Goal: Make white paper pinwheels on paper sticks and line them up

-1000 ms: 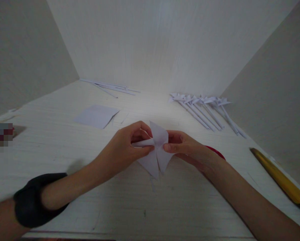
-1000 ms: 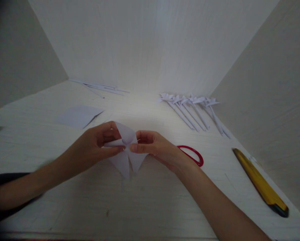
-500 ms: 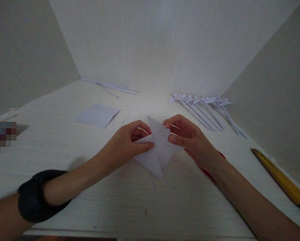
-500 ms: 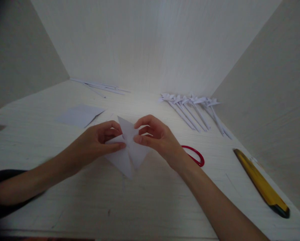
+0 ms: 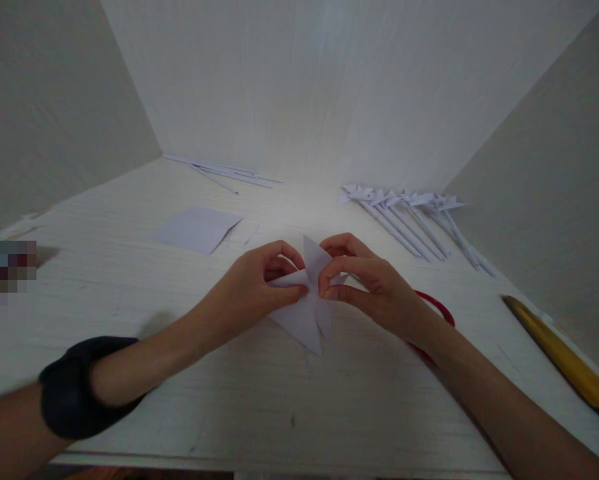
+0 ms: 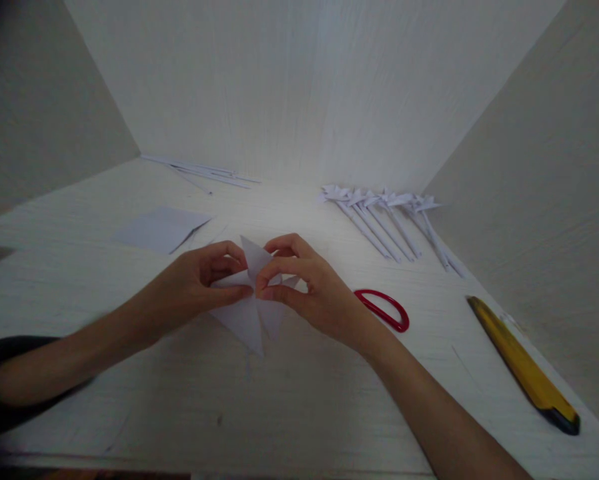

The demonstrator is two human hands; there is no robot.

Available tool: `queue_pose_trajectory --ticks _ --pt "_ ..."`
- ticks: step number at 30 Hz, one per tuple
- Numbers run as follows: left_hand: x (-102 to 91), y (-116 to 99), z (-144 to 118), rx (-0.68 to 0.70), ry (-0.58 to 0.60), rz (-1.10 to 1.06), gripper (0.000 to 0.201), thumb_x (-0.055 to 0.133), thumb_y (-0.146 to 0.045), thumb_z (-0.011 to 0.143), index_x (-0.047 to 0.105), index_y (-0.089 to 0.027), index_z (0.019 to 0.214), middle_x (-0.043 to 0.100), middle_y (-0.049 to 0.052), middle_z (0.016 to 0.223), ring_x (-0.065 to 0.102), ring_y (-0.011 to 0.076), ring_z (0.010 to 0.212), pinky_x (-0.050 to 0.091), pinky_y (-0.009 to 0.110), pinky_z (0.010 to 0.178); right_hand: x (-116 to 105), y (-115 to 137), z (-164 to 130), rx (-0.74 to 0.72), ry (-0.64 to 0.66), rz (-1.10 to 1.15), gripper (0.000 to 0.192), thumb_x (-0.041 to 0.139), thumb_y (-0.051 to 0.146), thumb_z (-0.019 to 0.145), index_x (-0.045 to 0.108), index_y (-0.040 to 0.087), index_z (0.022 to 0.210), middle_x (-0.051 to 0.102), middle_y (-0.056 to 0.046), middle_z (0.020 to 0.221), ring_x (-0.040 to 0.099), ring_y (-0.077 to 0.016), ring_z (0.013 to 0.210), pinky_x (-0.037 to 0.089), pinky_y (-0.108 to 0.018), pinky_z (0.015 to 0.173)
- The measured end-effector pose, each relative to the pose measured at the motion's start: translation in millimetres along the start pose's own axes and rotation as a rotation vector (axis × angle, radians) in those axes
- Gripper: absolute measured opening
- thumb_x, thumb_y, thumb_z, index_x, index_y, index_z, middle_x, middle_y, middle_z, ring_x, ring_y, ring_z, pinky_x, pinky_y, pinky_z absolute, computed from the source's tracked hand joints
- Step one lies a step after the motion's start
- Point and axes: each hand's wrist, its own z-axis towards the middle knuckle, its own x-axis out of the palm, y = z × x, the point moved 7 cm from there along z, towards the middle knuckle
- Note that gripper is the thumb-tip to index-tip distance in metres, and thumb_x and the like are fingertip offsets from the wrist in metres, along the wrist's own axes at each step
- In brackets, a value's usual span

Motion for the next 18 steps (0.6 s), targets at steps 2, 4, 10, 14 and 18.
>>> queue_pose_trajectory --ticks 2,4,10,14,18 --pt "-0.1 -1.1 -0.3 -0.005 -0.006 -0.006 0.020 0.068 -0.017 0.066 0.054 -0.019 0.080 0.067 0.000 0.076 0.065 0.0174 0.073 0.048 0.027 0.061 -2.1 0.9 -0.1 -0.011 -0.014 0.038 0.011 0.062 0.028 0.086 0.068 0.022 0.079 0.056 -0.005 0.107 0.055 -0.0193 0.105 0.045 -0.034 0.091" --pt "0.2 -0.8 -0.7 -0.032 -0.004 -0.026 0.021 0.069 -0.018 0.066 0.054 -0.019 0.081 0.067 0.000 0.076 0.065 0.0176 0.072 0.047 0.026 0.060 -7.3 -0.9 -0.4 0.010 -0.070 0.142 0.016 0.055 0.032 0.091 0.068 0.024 0.086 0.059 -0.005 0.109 0.055 -0.0193 0.107 0.045 -0.035 0.093" --pt "1.1 3.5 -1.5 -0.122 -0.005 -0.104 0.025 0.071 -0.021 0.065 0.054 -0.019 0.084 0.069 0.002 0.082 0.066 0.0186 0.074 0.048 0.027 0.061 -15.5 -21.5 -4.7 0.210 -0.235 0.527 0.018 0.054 0.033 0.091 0.063 0.028 0.106 0.069 -0.002 0.102 0.064 -0.0168 0.098 0.047 -0.034 0.091" --pt "2.6 3.2 -2.1 -0.123 0.009 -0.116 0.024 0.070 -0.020 0.065 0.053 -0.019 0.082 0.069 0.001 0.081 0.066 0.0176 0.071 0.047 0.025 0.057 -10.8 -33.9 -5.9 0.373 -0.170 0.579 0.019 0.067 0.031 0.081 0.067 0.025 0.099 0.070 -0.003 0.105 0.065 -0.0162 0.091 0.050 -0.029 0.080" --pt "2.9 2.5 -3.5 -0.119 0.009 -0.124 0.023 0.069 -0.019 0.066 0.053 -0.019 0.083 0.070 0.002 0.083 0.066 0.0184 0.073 0.047 0.025 0.058 -11.7 -38.5 -7.1 0.434 -0.193 0.729 0.017 0.064 0.034 0.083 0.069 0.024 0.096 0.070 -0.004 0.107 0.065 -0.0164 0.087 0.050 -0.029 0.072"
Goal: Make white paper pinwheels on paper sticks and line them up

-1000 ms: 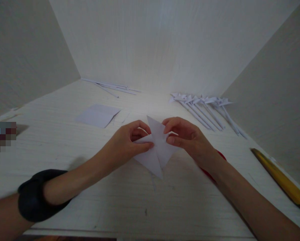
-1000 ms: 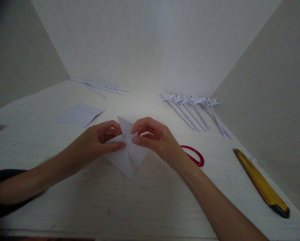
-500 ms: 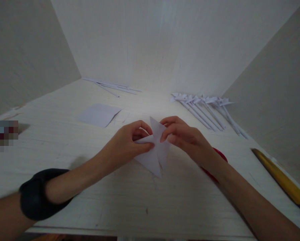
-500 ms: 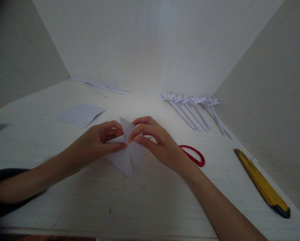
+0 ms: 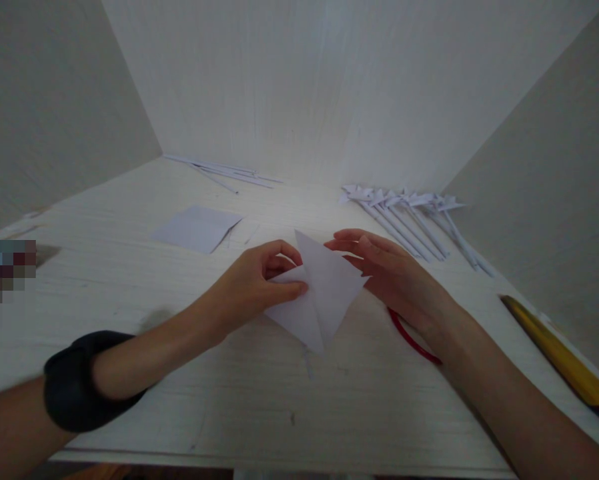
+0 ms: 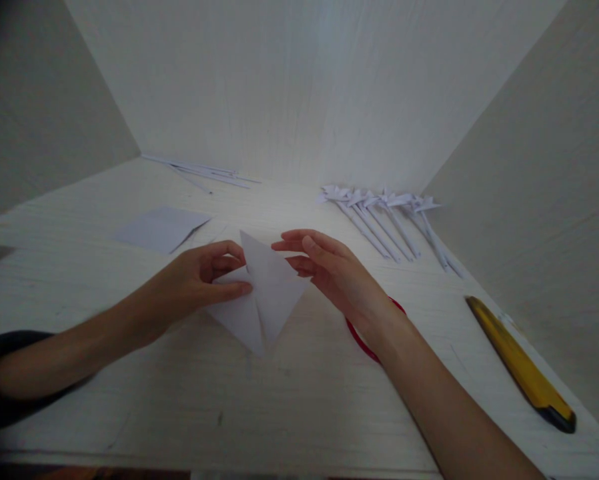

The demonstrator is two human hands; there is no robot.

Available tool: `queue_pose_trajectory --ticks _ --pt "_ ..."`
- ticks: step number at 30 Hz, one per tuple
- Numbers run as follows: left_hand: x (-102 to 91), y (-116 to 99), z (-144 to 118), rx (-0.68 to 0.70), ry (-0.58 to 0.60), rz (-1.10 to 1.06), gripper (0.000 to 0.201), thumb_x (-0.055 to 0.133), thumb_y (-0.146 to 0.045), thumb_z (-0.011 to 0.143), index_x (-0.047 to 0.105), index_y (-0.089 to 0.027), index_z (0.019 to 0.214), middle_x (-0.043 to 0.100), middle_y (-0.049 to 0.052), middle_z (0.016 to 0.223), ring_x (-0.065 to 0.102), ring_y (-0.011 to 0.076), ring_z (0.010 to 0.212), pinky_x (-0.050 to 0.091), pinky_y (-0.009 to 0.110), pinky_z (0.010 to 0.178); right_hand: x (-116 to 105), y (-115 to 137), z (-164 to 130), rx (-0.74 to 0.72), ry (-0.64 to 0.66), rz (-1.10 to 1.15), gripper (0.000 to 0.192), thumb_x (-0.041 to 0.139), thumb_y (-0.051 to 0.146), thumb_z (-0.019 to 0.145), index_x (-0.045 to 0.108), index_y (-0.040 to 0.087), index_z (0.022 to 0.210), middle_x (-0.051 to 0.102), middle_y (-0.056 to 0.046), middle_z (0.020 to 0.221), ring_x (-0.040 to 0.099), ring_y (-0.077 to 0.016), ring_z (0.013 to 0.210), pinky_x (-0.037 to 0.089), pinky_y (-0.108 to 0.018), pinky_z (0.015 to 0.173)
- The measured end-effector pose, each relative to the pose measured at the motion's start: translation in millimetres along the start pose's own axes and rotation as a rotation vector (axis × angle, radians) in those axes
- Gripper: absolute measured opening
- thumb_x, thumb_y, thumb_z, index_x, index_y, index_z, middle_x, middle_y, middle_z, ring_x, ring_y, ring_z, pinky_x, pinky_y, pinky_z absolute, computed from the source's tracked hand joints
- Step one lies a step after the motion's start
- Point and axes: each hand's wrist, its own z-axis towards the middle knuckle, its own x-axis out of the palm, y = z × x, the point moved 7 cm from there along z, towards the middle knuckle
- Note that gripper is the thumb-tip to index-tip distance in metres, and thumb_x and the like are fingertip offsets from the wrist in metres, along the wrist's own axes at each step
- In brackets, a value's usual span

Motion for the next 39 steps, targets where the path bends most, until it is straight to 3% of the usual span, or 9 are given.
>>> queue_pose_trajectory --ticks 5,13,17,25,31,39 --pt "1.3 -1.5 -0.4 0.025 0.019 0.021 0.023 0.069 -0.020 0.067 0.055 -0.019 0.085 0.071 0.004 0.086 0.068 0.0215 0.079 0.049 0.028 0.061 11.3 -6.2 -1.0 0.076 0.126 -0.012 0.027 0.074 0.028 0.073 0.069 0.022 0.098 0.070 -0.003 0.097 0.063 -0.0150 0.079 0.049 -0.028 0.071" --pt "4.7 -6.1 0.0 0.133 0.074 0.093 0.019 0.066 -0.016 0.069 0.055 -0.019 0.084 0.070 0.004 0.085 0.067 0.0204 0.082 0.051 0.031 0.069 25.6 -17.7 -0.4 0.105 0.261 -0.073 0.033 0.077 0.024 0.069 0.066 0.020 0.100 0.069 -0.002 0.096 0.063 -0.0148 0.085 0.047 -0.029 0.078" --pt "5.6 -8.9 -1.2 0.185 0.081 0.130 0.017 0.065 -0.016 0.071 0.056 -0.019 0.085 0.070 0.003 0.085 0.067 0.0198 0.084 0.051 0.031 0.071 24.8 -18.2 0.2 0.093 0.233 -0.153 0.032 0.078 0.025 0.068 0.065 0.018 0.096 0.067 -0.003 0.096 0.061 -0.0156 0.088 0.046 -0.030 0.080" --pt "6.0 -13.1 -3.5 0.207 0.060 0.169 0.016 0.065 -0.015 0.070 0.053 -0.020 0.081 0.069 0.001 0.080 0.066 0.0189 0.080 0.050 0.029 0.068 23.3 -19.1 1.8 0.114 0.188 -0.150 0.030 0.081 0.026 0.064 0.064 0.017 0.087 0.064 0.001 0.082 0.059 -0.0114 0.073 0.044 -0.023 0.067" --pt "1.7 -4.9 -0.1 0.076 0.031 0.048 0.021 0.067 -0.019 0.067 0.052 -0.020 0.082 0.071 0.003 0.085 0.067 0.0210 0.080 0.049 0.028 0.062 16.1 -4.8 0.1 0.007 0.145 -0.088 0.054 0.081 0.031 0.063 0.057 0.028 0.111 0.066 -0.001 0.102 0.062 -0.0150 0.081 0.048 -0.026 0.068" --pt "-4.8 -0.5 1.7 -0.006 -0.039 -0.010 0.026 0.071 -0.022 0.065 0.058 -0.018 0.087 0.071 0.003 0.084 0.066 0.0181 0.072 0.047 0.027 0.061 1.0 18.3 -2.3 -0.205 0.049 -0.284 0.029 0.067 0.044 0.079 0.059 0.027 0.101 0.060 -0.004 0.116 0.061 -0.0196 0.101 0.049 -0.034 0.083"
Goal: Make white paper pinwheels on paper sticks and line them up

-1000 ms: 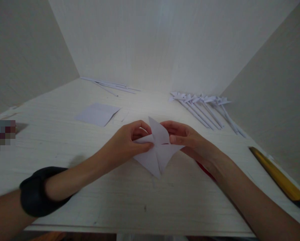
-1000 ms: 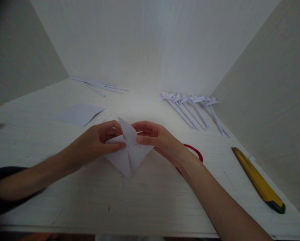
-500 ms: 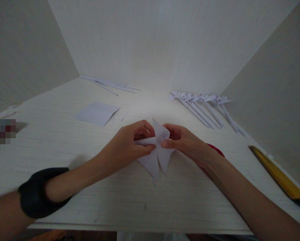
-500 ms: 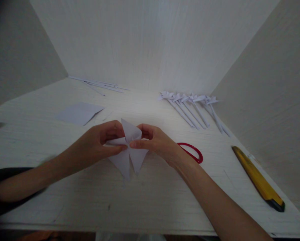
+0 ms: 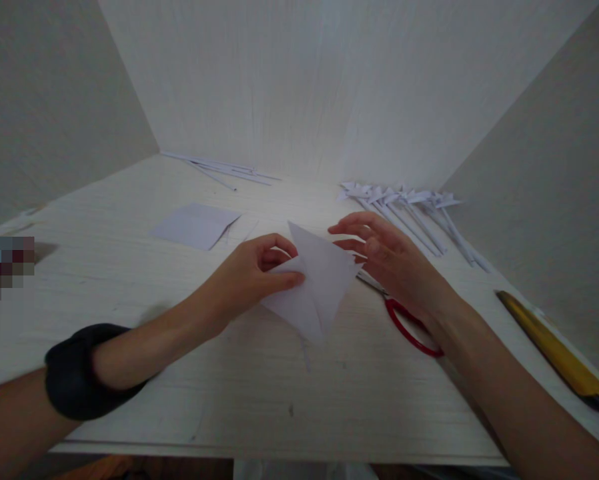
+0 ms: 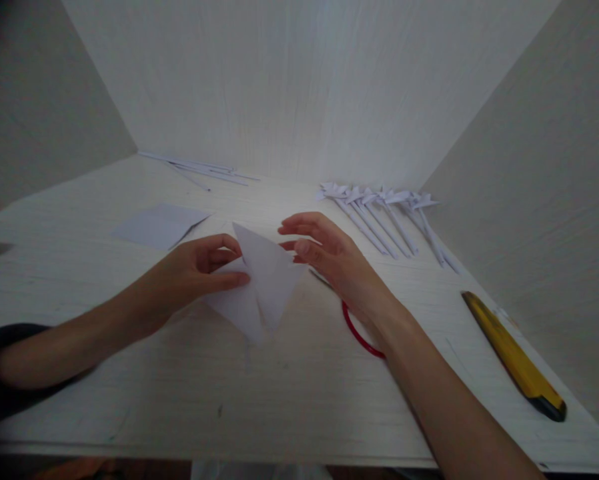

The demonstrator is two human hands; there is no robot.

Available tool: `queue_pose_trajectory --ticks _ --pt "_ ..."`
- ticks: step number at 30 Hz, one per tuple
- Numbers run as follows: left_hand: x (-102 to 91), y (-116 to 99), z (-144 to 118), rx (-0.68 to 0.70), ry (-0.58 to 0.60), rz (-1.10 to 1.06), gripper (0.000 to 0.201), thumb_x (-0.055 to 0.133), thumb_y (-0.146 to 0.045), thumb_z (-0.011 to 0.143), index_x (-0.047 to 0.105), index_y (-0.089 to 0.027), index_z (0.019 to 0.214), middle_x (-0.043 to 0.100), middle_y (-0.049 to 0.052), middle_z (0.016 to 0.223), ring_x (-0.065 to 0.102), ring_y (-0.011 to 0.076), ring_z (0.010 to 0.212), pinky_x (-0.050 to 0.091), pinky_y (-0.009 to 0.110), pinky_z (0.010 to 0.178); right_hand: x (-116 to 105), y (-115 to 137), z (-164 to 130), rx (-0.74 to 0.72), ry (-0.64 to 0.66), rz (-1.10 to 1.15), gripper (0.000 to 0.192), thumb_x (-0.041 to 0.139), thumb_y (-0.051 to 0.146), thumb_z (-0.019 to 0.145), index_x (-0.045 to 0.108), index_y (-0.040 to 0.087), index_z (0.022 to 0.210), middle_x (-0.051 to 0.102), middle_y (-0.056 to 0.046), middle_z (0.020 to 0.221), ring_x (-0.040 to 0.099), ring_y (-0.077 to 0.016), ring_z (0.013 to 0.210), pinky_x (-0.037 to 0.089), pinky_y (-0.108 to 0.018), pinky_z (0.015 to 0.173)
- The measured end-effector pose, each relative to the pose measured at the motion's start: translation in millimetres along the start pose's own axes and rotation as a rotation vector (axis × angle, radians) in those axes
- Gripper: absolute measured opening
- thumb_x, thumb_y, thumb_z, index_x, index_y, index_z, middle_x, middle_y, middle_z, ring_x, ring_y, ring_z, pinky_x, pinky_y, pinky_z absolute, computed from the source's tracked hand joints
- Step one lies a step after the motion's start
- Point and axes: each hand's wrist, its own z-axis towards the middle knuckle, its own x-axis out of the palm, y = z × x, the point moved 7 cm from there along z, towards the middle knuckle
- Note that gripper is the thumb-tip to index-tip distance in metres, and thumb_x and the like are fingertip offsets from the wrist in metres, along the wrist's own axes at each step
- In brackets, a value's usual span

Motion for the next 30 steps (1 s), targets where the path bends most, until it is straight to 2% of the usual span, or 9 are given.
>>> queue_pose_trajectory --ticks 4,7,12,18,25,30 --pt "-5.7 0.9 1.2 0.010 -0.068 -0.062 0.025 0.071 -0.022 0.064 0.058 -0.018 0.085 0.071 0.005 0.088 0.066 0.0192 0.076 0.049 0.030 0.066 -8.0 13.1 -1.2 -0.210 -0.177 -0.344 0.028 0.075 0.035 0.071 0.057 0.026 0.090 0.058 -0.003 0.109 0.055 -0.0215 0.109 0.045 -0.040 0.093" --pt "-6.1 1.2 1.1 0.004 -0.079 -0.087 0.024 0.070 -0.020 0.064 0.058 -0.018 0.085 0.071 0.005 0.090 0.067 0.0201 0.078 0.051 0.031 0.068 -1.0 25.7 -7.0 -0.384 -0.272 -0.622 0.021 0.074 0.029 0.073 0.056 0.024 0.083 0.057 -0.005 0.102 0.053 -0.0227 0.105 0.042 -0.043 0.094" --pt "-4.7 1.8 0.6 -0.018 -0.074 -0.084 0.024 0.069 -0.020 0.064 0.058 -0.018 0.085 0.071 0.004 0.088 0.067 0.0194 0.074 0.050 0.030 0.064 10.2 34.1 -12.5 -0.480 -0.324 -0.799 0.009 0.066 0.019 0.080 0.059 0.023 0.078 0.058 -0.006 0.097 0.056 -0.0226 0.097 0.042 -0.042 0.090" --pt "-2.8 2.4 -1.1 -0.023 -0.055 -0.078 0.022 0.069 -0.020 0.066 0.058 -0.018 0.085 0.071 0.004 0.087 0.067 0.0199 0.077 0.051 0.031 0.067 22.8 40.1 -22.1 -0.538 -0.351 -0.845 0.010 0.064 0.014 0.081 0.061 0.023 0.082 0.058 -0.006 0.097 0.055 -0.0216 0.095 0.043 -0.039 0.086" --pt "2.8 2.4 -3.7 -0.044 -0.008 -0.119 0.020 0.068 -0.020 0.068 0.059 -0.019 0.086 0.071 0.003 0.087 0.068 0.0202 0.079 0.050 0.029 0.067 46.8 34.6 -29.2 -0.640 -0.215 -0.994 0.010 0.057 0.014 0.087 0.060 0.023 0.090 0.061 -0.005 0.097 0.056 -0.0195 0.094 0.040 -0.038 0.087" --pt "4.3 1.2 -4.3 -0.057 0.006 -0.134 0.023 0.068 -0.020 0.067 0.060 -0.017 0.088 0.070 0.004 0.088 0.065 0.0188 0.076 0.048 0.028 0.065 50.2 33.6 -29.2 -0.701 -0.205 -1.104 0.007 0.057 0.015 0.089 0.061 0.020 0.091 0.064 -0.005 0.098 0.058 -0.0180 0.094 0.038 -0.037 0.090"
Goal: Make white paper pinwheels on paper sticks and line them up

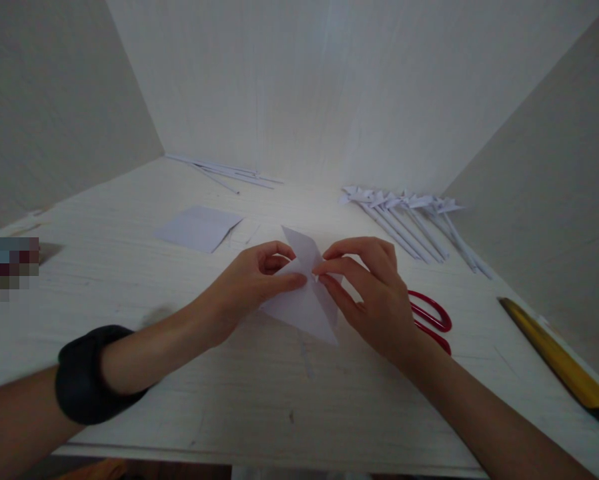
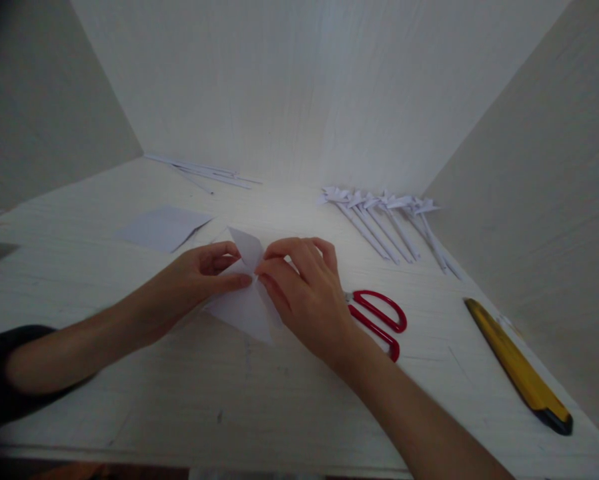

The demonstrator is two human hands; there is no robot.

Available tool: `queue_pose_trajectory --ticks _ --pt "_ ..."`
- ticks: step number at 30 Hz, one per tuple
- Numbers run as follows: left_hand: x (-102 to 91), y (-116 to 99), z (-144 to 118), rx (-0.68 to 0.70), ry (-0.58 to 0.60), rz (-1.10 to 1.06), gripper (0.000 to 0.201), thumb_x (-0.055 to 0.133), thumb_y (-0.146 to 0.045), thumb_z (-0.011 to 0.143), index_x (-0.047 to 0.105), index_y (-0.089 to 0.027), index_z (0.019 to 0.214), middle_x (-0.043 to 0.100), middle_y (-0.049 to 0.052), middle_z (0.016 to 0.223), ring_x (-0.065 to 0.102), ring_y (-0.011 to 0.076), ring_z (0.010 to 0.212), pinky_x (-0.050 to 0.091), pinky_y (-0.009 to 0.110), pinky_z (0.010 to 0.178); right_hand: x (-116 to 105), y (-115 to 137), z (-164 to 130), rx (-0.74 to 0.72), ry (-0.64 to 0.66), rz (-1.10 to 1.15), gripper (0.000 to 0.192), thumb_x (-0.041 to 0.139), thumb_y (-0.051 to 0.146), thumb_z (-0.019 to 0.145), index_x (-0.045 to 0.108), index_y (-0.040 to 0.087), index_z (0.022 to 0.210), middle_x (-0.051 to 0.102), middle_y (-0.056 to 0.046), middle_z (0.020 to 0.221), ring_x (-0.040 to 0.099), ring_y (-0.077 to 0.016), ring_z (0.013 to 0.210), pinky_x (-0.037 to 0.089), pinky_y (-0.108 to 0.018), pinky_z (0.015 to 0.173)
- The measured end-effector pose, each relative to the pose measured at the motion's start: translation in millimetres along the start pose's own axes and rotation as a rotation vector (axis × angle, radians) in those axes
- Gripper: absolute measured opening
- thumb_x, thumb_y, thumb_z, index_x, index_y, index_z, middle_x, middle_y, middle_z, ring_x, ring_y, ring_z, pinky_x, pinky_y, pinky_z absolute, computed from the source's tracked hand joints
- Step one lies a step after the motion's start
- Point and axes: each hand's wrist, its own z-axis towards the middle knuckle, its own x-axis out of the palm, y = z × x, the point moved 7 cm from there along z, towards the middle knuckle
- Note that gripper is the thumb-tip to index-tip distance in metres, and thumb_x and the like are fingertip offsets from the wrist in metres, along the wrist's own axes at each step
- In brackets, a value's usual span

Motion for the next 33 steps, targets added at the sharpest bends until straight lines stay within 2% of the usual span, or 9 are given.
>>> queue_pose_trajectory --ticks 11,20,33 --pt "1.4 3.7 0.7 0.000 0.035 -0.016 0.022 0.068 -0.021 0.068 0.064 -0.017 0.089 0.071 0.005 0.092 0.065 0.0185 0.079 0.047 0.029 0.069 0.3 7.0 0.0 -0.074 -0.038 -0.054 0.008 0.060 0.015 0.088 0.066 0.016 0.083 0.068 -0.005 0.088 0.061 -0.0153 0.082 0.039 -0.035 0.087" --pt "-1.2 7.6 0.7 -0.014 0.034 -0.048 0.023 0.069 -0.021 0.069 0.064 -0.016 0.092 0.071 0.005 0.092 0.065 0.0178 0.078 0.047 0.028 0.067 2.1 9.3 -0.6 -0.097 -0.036 -0.062 0.008 0.060 0.012 0.087 0.066 0.016 0.082 0.070 -0.004 0.085 0.061 -0.0148 0.078 0.039 -0.035 0.086" --pt "-5.5 3.3 4.9 0.059 0.001 -0.128 0.021 0.073 -0.021 0.070 0.064 -0.017 0.089 0.071 0.004 0.088 0.064 0.0167 0.080 0.046 0.028 0.072 1.8 12.6 -3.9 -0.151 -0.005 -0.115 0.012 0.058 0.010 0.088 0.067 0.015 0.094 0.070 -0.005 0.092 0.061 -0.0154 0.081 0.038 -0.036 0.086"
